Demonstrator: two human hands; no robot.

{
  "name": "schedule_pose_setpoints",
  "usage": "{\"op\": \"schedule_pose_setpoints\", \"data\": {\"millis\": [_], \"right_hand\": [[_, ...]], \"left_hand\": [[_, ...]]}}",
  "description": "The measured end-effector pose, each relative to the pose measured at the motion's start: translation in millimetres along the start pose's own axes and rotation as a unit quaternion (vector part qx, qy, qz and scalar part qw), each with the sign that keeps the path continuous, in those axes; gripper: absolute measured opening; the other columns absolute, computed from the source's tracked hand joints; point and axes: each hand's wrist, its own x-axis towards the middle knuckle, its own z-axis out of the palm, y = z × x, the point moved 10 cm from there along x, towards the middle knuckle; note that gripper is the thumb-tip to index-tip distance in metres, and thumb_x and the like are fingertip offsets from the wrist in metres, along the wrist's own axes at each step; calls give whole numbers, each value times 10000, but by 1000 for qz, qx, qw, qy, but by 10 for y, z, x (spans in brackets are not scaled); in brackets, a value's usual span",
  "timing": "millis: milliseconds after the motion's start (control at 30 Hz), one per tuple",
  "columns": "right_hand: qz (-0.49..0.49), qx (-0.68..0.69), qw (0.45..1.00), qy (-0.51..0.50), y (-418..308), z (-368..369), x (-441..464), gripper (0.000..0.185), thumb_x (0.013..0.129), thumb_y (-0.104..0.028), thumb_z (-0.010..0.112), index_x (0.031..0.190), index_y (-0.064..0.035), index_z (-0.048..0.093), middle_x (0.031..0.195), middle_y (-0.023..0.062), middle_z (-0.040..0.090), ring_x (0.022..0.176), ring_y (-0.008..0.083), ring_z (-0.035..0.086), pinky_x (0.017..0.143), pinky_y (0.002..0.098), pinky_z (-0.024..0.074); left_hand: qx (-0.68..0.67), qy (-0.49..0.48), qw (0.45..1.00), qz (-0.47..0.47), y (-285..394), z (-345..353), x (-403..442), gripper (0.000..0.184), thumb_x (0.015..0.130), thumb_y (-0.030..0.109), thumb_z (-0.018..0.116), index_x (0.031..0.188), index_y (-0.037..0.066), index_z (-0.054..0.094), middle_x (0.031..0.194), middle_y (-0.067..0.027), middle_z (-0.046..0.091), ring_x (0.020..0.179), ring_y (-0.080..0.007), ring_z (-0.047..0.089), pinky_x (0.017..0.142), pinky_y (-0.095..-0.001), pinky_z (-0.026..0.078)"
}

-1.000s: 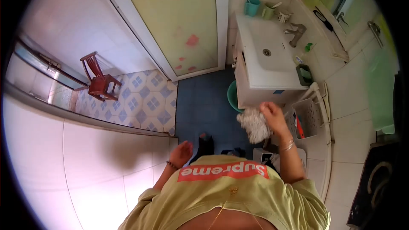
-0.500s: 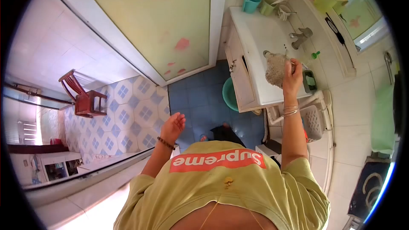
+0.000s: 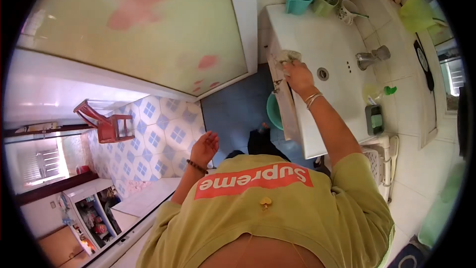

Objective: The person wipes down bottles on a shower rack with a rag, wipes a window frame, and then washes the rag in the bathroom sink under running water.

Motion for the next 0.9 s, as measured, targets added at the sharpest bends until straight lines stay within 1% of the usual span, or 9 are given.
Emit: {"op": "schedule_pose_setpoints", "data": {"millis": [133, 200, 367, 433, 533, 567, 600, 700, 900], "right_hand": [[17, -5, 1000, -18, 23, 13, 128, 320, 686, -133, 541, 1000, -111, 488, 969, 113, 468, 904, 297, 471, 751, 362, 430], [-26, 34, 999, 34, 42, -55, 39, 346, 666, -108, 546, 1006, -111, 483, 955, 116, 462, 867, 300, 484, 724, 367, 435], [-40, 98, 994, -24, 53, -87, -828, 376, 610, -69, 575, 971, -129, 487, 899, 111, 453, 799, 307, 484, 682, 382, 428], [-24, 142, 988, -61, 104, -23, -1215, 385, 589, -65, 597, 954, -135, 497, 904, 110, 463, 811, 303, 483, 696, 379, 422], [21, 191, 981, -36, 196, -52, -1502, 385, 572, -52, 609, 937, -123, 507, 882, 116, 482, 823, 303, 484, 713, 374, 416], [72, 239, 968, -7, 295, -56, -1537, 367, 582, -60, 605, 932, -114, 510, 873, 121, 491, 827, 306, 485, 715, 369, 413], [123, 285, 950, 24, 407, -60, -1529, 350, 591, -67, 602, 927, -106, 512, 865, 127, 499, 831, 309, 486, 718, 365, 411], [194, 270, 942, 44, 495, -33, -1346, 326, 623, -83, 581, 940, -92, 504, 860, 140, 502, 825, 322, 486, 716, 366, 404], [160, 211, 959, 105, 790, -55, -171, 305, 666, -119, 563, 959, -97, 483, 857, 158, 495, 811, 334, 479, 701, 390, 394]], "left_hand": [[50, -34, 998, -5, 81, 595, 185, 129, 782, 156, 521, 875, 67, 514, 810, -71, 567, 703, -182, 541, 598, -279, 451], [73, -60, 996, -3, 109, 849, 248, 140, 777, 163, 528, 880, 69, 512, 812, -72, 567, 706, -184, 541, 602, -280, 448], [108, -45, 991, -68, 4, 965, 430, 150, 761, 167, 546, 872, 71, 518, 811, -76, 572, 709, -181, 540, 609, -286, 441], [110, -39, 989, -87, -17, 1019, 526, 145, 759, 165, 546, 867, 72, 519, 809, -75, 573, 710, -179, 540, 613, -286, 440], [150, -75, 980, -109, -6, 1238, 772, 140, 758, 161, 544, 862, 71, 518, 809, -73, 572, 703, -178, 539, 609, -288, 440], [172, -78, 974, -123, -3, 1307, 852, 137, 758, 162, 544, 858, 71, 518, 806, -71, 572, 697, -175, 539, 600, -286, 441], [193, -82, 968, -137, 11, 1398, 925, 134, 758, 162, 544, 854, 72, 519, 803, -69, 573, 691, -172, 540, 591, -283, 442], [215, -135, 957, -141, 206, 1784, 1072, 122, 749, 173, 567, 826, 80, 547, 788, -57, 573, 708, -162, 539, 602, -271, 442], [212, -118, 964, -107, 831, 2061, 1328, 144, 764, 178, 545, 845, 59, 531, 781, -49, 564, 692, -151, 530, 593, -265, 440]]}}
